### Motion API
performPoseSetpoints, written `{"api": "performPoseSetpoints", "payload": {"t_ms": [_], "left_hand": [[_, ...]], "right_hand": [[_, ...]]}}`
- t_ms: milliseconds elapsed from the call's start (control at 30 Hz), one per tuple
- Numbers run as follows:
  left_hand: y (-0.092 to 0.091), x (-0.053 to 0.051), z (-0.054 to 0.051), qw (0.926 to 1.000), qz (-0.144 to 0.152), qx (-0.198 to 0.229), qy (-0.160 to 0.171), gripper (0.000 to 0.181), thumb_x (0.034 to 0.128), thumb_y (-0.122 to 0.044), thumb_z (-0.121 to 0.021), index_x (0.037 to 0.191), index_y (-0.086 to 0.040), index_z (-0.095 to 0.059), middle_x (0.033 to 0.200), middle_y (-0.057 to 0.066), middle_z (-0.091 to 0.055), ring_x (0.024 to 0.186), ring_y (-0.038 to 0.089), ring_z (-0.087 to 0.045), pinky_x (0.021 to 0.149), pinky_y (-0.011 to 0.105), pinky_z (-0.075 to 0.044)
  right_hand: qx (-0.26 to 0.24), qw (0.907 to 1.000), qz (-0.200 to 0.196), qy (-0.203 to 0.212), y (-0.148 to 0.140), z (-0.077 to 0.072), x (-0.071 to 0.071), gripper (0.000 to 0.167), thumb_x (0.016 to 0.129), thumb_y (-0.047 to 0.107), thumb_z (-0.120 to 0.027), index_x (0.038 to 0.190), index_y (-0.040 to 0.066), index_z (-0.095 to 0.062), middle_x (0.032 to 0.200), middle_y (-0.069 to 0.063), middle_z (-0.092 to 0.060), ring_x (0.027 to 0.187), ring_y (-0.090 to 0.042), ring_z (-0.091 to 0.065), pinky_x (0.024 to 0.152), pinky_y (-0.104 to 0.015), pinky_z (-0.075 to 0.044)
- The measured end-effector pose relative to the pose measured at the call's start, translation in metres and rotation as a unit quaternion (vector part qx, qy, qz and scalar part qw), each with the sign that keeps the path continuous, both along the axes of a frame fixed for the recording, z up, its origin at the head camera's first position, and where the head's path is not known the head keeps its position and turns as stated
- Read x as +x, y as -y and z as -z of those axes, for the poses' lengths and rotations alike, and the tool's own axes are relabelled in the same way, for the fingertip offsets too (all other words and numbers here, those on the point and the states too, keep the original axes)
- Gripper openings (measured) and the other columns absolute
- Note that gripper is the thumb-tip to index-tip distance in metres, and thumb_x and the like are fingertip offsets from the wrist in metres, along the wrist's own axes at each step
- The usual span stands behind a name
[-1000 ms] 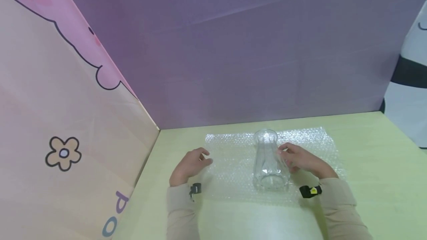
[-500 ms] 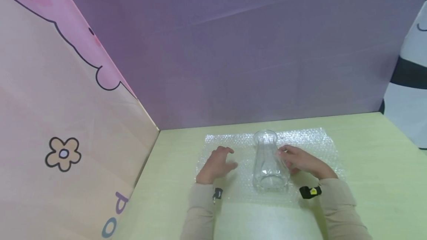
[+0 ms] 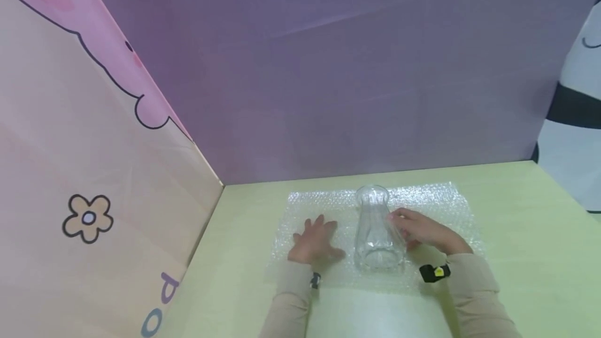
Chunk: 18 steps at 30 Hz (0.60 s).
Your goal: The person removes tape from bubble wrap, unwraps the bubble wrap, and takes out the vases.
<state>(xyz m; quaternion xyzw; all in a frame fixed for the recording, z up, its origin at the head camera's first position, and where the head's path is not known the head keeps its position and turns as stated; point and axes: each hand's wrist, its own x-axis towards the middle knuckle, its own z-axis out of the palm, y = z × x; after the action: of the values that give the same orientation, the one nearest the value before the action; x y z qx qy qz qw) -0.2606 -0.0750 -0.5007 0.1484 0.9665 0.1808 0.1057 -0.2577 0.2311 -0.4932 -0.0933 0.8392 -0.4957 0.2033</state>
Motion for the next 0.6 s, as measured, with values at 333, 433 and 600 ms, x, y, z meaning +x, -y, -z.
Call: {"api": "performPoseSetpoints", "payload": {"t_ms": [333, 433, 600], "left_hand": [[-0.001, 0.001, 0.005, 0.9995, 0.002, -0.029, -0.011, 0.089, 0.0764, -0.055, -0.083, 0.153, -0.027, -0.047, 0.166, 0.011, -0.034, 0.15, 0.047, -0.031, 0.102, 0.085, -0.034], [-0.002, 0.002, 0.004, 0.9993, 0.004, -0.033, -0.013, 0.092, 0.0758, -0.056, -0.083, 0.154, -0.027, -0.045, 0.166, 0.012, -0.034, 0.15, 0.048, -0.031, 0.102, 0.085, -0.033], [-0.003, 0.003, 0.001, 0.9994, 0.003, -0.034, -0.009, 0.096, 0.0748, -0.059, -0.083, 0.156, -0.027, -0.043, 0.167, 0.012, -0.032, 0.151, 0.048, -0.029, 0.103, 0.086, -0.032]], "right_hand": [[0.002, 1.0, 0.005, -0.005, 0.002, -0.002, 0.003, 0.061, 0.11, 0.051, -0.032, 0.142, 0.0, -0.044, 0.11, -0.016, -0.056, 0.099, -0.026, -0.057, 0.078, -0.038, -0.059], [-0.006, 0.9999, 0.012, -0.003, 0.006, -0.003, 0.003, 0.063, 0.11, 0.054, -0.028, 0.141, 0.002, -0.045, 0.119, -0.019, -0.057, 0.101, -0.027, -0.059, 0.076, -0.04, -0.06], [-0.028, 0.9995, 0.008, 0.009, 0.014, -0.009, 0.002, 0.066, 0.109, 0.056, -0.026, 0.143, 0.005, -0.049, 0.125, -0.018, -0.063, 0.101, -0.027, -0.066, 0.074, -0.043, -0.062]]}}
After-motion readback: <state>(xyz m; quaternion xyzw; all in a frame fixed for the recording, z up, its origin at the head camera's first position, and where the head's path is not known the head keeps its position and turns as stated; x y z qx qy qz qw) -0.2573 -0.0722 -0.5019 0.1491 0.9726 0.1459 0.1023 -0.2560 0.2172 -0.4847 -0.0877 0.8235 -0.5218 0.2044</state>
